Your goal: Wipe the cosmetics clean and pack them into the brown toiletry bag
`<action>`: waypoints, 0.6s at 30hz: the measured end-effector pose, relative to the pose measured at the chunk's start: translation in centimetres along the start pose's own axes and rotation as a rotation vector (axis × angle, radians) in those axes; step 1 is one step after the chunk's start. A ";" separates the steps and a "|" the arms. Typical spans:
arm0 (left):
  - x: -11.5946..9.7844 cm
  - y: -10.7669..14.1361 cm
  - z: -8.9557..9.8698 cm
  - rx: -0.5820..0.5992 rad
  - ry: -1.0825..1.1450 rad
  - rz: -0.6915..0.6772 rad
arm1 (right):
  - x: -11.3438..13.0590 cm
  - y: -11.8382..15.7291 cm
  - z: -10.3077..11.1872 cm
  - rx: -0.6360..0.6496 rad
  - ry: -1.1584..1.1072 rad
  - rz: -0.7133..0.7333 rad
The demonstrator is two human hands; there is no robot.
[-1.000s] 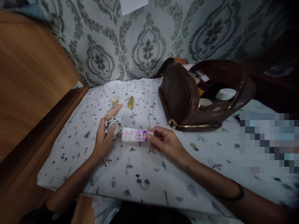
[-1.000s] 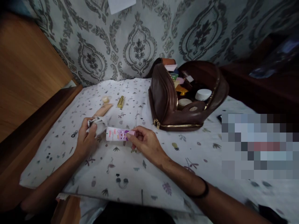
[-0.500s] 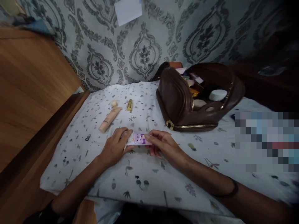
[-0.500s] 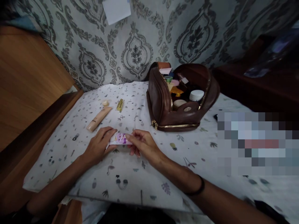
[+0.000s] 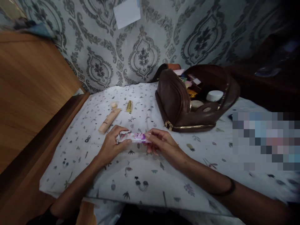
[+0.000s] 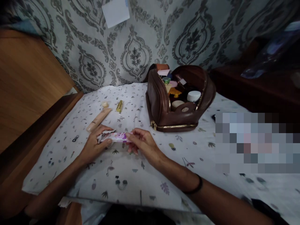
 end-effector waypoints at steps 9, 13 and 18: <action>-1.9 0.3 1.5 -0.138 0.014 -0.129 | -0.6 0.1 0.2 0.025 0.019 -0.045; -3.5 0.6 1.7 -0.139 -0.108 -0.259 | -0.6 0.1 0.1 0.047 -0.023 -0.067; -4.0 0.6 3.1 -0.286 -0.316 -0.270 | -0.6 0.0 0.2 0.013 -0.078 -0.075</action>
Point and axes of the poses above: each hand's wrist, its own y-axis away from the middle knuckle, its own z-axis out of the back of the hand, x = y × z, the point moved 8 cm from there along -y, towards the middle knuckle
